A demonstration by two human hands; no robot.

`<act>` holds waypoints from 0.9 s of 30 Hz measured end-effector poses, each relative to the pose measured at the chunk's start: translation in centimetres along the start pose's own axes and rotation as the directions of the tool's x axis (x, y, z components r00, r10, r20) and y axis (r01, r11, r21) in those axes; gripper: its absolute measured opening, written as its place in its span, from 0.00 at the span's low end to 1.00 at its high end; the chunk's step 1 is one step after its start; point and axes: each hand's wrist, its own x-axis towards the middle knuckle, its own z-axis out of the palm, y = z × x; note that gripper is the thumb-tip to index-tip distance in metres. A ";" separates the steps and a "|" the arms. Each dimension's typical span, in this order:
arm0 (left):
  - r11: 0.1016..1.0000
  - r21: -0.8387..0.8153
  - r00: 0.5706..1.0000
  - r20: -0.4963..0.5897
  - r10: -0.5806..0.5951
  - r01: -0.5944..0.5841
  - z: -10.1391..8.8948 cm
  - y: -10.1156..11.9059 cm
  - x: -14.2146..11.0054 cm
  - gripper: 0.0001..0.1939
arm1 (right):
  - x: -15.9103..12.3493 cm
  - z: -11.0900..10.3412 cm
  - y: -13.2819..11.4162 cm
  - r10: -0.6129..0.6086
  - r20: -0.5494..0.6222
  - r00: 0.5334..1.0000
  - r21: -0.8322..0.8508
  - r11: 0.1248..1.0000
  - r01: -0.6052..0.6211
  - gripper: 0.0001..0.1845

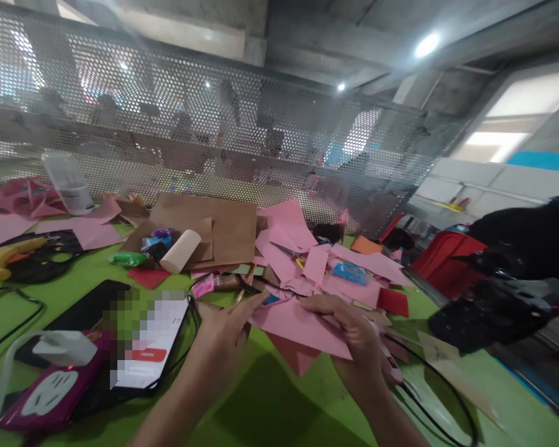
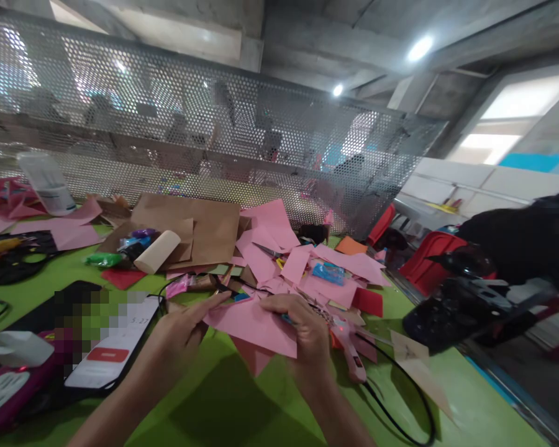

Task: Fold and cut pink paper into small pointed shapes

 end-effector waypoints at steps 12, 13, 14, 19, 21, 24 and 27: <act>0.919 0.249 0.949 0.001 0.316 -0.306 0.2 -0.4 -0.4 0.36 | 3.4 -3.3 -1.8 0.176 0.412 0.894 0.150 0.955 -0.257 0.12; 0.907 0.258 0.938 -0.002 0.345 -0.333 0.3 -0.5 -0.5 0.36 | 3.4 -2.9 -1.7 0.175 0.428 0.887 0.106 0.965 -0.242 0.11; 0.893 0.265 0.925 -0.007 0.379 -0.364 0.4 -0.6 -0.5 0.37 | 3.5 -2.5 -1.7 0.168 0.440 0.882 0.069 0.973 -0.219 0.10; 0.833 0.314 0.870 -0.039 0.491 -0.456 0.8 -1.0 -0.4 0.35 | 3.7 -1.6 -1.4 0.127 0.495 0.860 -0.020 0.991 -0.135 0.08; 0.829 0.328 0.870 -0.041 0.491 -0.452 0.7 -0.9 -0.3 0.35 | 3.8 -1.4 -1.2 0.138 0.536 0.833 -0.013 0.988 -0.155 0.09; 0.825 0.330 0.866 -0.041 0.498 -0.458 0.5 -0.8 -0.1 0.36 | 4.0 -1.2 -0.8 0.164 0.584 0.795 -0.024 0.983 -0.184 0.09; 0.825 0.335 0.867 -0.046 0.496 -0.455 0.3 -0.7 0.1 0.37 | 4.0 -1.1 -0.2 0.165 0.580 0.798 -0.028 0.983 -0.183 0.08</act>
